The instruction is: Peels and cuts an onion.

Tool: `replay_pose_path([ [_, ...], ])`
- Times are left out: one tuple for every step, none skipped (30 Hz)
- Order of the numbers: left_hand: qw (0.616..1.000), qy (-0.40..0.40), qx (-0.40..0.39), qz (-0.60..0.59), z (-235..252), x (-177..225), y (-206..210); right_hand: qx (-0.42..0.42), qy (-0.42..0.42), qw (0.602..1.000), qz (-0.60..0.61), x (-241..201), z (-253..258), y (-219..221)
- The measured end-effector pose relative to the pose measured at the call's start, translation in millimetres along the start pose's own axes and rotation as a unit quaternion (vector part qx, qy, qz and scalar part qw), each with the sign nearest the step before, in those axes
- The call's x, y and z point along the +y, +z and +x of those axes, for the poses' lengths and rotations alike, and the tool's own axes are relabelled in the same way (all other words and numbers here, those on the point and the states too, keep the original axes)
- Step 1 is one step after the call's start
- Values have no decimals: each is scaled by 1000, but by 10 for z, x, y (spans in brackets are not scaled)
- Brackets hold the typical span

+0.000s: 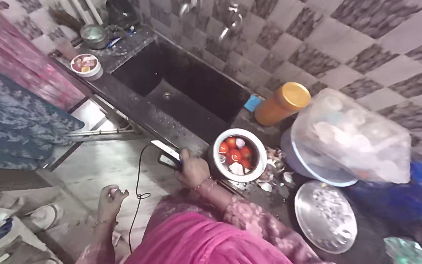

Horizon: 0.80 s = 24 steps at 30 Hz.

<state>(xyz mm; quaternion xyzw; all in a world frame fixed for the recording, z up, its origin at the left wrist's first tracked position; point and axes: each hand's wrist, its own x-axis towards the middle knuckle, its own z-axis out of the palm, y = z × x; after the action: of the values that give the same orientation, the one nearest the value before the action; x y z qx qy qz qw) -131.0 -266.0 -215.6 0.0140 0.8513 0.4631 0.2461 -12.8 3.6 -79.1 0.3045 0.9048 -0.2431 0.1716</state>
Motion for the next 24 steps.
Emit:
replay_pose_path([
  [999, 5, 32, -23, 21, 11, -56, 4, 12, 1000, -4, -76, 130, -21],
  [998, 18, 50, -41, 27, 28, -110, 7, 25, 1000, -7, -136, 239, -48],
  [996, 30, 62, -56, 24, 48, -151, 9, 39, 999, -6, -174, 331, -73],
  [995, 42, 64, -69, 18, 85, -187, 18, 53, 998, -9, -187, 416, -84],
  [993, 51, 64, -82, 16, 130, -207, 27, 68, 997, -12, -182, 499, -88],
  [991, 58, 59, -101, 15, 175, -213, 38, 81, 996, -19, -159, 576, -82],
  [989, 64, 51, -121, 14, 227, -210, 48, 93, 994, -22, -131, 639, -73],
  [987, 68, 42, -140, 17, 283, -193, 55, 103, 993, -23, -109, 680, -78],
  [984, 70, 30, -163, 27, 341, -167, 49, 113, 992, -22, -96, 703, -107],
  [980, 74, 12, -184, 34, 400, -141, 40, 120, 992, -22, -82, 719, -129],
  [976, 77, -10, -203, 27, 464, -119, 32, 125, 991, -20, -58, 734, -135],
  [972, 81, -34, -219, 18, 523, -100, 26, 127, 991, -16, -32, 752, -135],
  [967, 86, -55, -232, 8, 584, -79, 18, 128, 992, -13, -14, 769, -144],
  [964, 90, -72, -240, -10, 648, -63, 13, 127, 992, -11, -5, 781, -143],
  [961, 90, -89, -247, -35, 718, -52, 11, 127, 992, -6, 0, 789, -131],
  [957, 88, -105, -256, -65, 786, -33, 14, 126, 992, 1, 5, 793, -115],
  [953, 87, -120, -265, -97, 848, -9, 16, 127, 992, 6, 4, 790, -103],
  [948, 86, -138, -274, -134, 901, 22, 16, 127, 992, 8, 5, 777, -99],
  [941, 87, -158, -285, -174, 950, 54, 19, 126, 992, 10, 18, 771, -85],
  [932, 89, -184, -299, -217, 1001, 74, 23, 125, 992, 13, 36, 770, -64],
  [921, 93, -212, -312, -255, 1053, 83, 27, 120, 992, 19, 41, 752, -55],
  [908, 99, -243, -325, -291, 1127, 91, 30, 112, 993, 35, 36, 696, -84],
  [897, 104, -269, -336, -337, 1241, 106, 34, 97, 993, 55, 32, 602, -142],
  [883, 104, -286, -357, -400, 1385, 124, 35, 74, 993, 87, 26, 459, -223],
])
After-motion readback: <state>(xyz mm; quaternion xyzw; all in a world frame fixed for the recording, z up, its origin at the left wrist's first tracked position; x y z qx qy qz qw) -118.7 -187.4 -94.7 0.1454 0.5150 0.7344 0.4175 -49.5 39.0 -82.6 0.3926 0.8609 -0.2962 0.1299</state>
